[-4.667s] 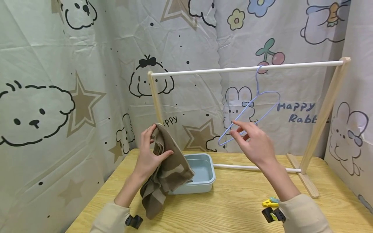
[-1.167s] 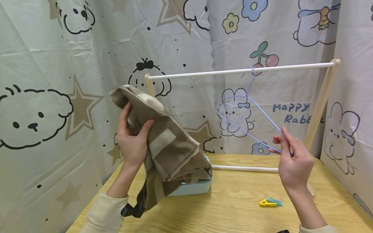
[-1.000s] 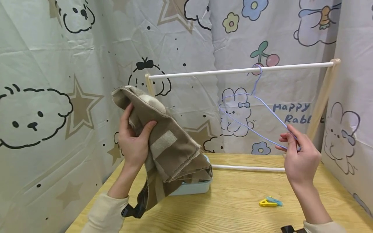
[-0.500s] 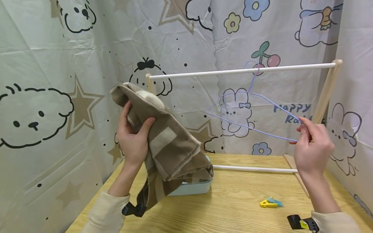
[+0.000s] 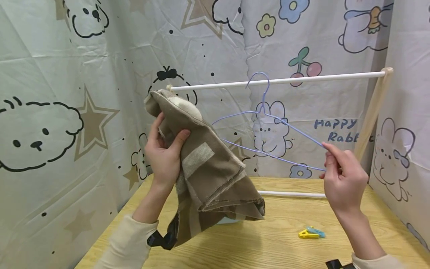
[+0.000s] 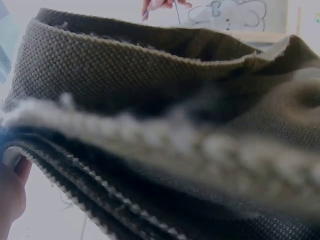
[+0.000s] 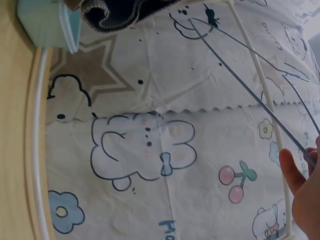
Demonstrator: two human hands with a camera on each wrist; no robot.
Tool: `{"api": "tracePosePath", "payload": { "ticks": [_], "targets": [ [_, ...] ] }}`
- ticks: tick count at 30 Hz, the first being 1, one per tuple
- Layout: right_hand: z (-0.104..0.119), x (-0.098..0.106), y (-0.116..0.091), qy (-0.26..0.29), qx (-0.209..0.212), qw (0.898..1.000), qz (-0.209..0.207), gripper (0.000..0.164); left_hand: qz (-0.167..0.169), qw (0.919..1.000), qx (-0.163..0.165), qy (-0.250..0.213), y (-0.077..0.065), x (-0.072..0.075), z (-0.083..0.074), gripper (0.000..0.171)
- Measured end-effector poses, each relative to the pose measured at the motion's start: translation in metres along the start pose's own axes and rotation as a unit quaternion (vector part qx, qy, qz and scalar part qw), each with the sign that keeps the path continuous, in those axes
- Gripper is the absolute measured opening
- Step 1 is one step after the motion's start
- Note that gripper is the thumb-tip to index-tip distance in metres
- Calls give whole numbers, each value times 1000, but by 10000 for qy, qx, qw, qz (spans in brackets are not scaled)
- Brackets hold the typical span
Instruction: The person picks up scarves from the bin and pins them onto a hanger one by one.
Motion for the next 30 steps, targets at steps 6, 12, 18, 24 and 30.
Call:
{"api": "tracePosePath", "payload": {
  "ticks": [6, 12, 18, 24, 30],
  "targets": [
    [9, -12, -21, 282, 306, 9990, 166, 16, 402, 9983, 419, -41, -21, -18, 10, 62],
    [28, -19, -29, 606, 432, 9972, 18, 14, 1051, 9905, 876, 114, -39, -33, 22, 57],
    [27, -22, -38, 1227, 589, 9907, 31, 14, 2091, 9656, 1521, 267, -49, -43, 34, 54],
    [11, -18, -49, 1304, -60, 9914, -104, 16, 2412, 9554, 1678, 296, -53, -47, 33, 55],
    [29, -21, -48, 1430, -358, 9891, 6, 16, 2745, 9417, 1896, 434, -62, -51, 40, 56]
  ]
}}
Point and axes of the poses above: each hand's wrist, its own y-axis towards the middle knuckle, its own x-axis out of the back of the hand, z = x × y, the point moved 3 cm from there along y, towards the middle knuckle, and after that the axes turned 7 degrees about y, right-handed, at the moved point
